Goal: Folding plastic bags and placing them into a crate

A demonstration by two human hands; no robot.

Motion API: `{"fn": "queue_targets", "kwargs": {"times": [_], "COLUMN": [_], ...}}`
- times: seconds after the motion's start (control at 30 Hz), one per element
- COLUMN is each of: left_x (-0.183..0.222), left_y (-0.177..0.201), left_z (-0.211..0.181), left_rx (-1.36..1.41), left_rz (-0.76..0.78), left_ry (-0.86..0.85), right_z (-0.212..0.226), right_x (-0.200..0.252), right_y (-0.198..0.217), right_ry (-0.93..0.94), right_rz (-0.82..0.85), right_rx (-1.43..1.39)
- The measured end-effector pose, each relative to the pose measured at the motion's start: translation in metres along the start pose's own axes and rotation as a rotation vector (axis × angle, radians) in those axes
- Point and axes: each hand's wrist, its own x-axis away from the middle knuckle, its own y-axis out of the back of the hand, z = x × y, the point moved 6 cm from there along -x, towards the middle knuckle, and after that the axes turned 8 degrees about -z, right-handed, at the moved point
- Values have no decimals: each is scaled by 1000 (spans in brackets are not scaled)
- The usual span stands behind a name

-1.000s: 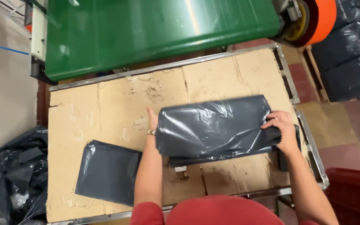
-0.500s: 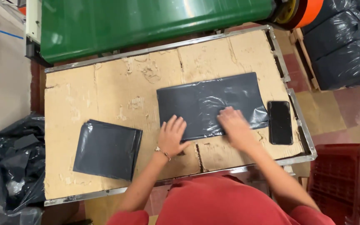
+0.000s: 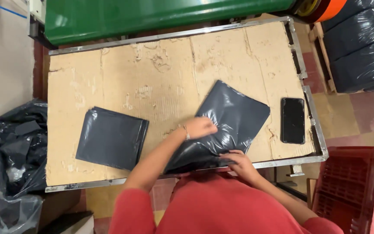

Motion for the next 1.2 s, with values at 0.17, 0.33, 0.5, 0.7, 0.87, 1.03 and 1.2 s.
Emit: {"fn": "queue_targets", "kwargs": {"times": [0.17, 0.33, 0.5, 0.7, 0.87, 1.03, 1.2], "left_x": [-2, 31, 13, -19, -18, 125, 268], "left_y": [-21, -14, -1, 10, 8, 84, 188], "left_z": [100, 130, 62, 34, -42, -122, -47], "left_rx": [866, 437, -302, -519, -311, -619, -945], "left_rz": [9, -388, -610, -526, -480, -841, -969], "left_ry": [762, 705, 547, 824, 143, -245, -19], "right_z": [-73, -71, -94, -100, -44, -15, 50], "right_x": [17, 9, 19, 26, 16, -44, -144], "right_y": [38, 52, 54, 55, 74, 41, -89], "right_ry": [-982, -1118, -1138, -1178, -1076, -706, -640], "right_rz": [-429, -497, -397, -397, -440, -530, -274], "right_rx": [-722, -1045, -934, -767, -547, -642, -707]}}
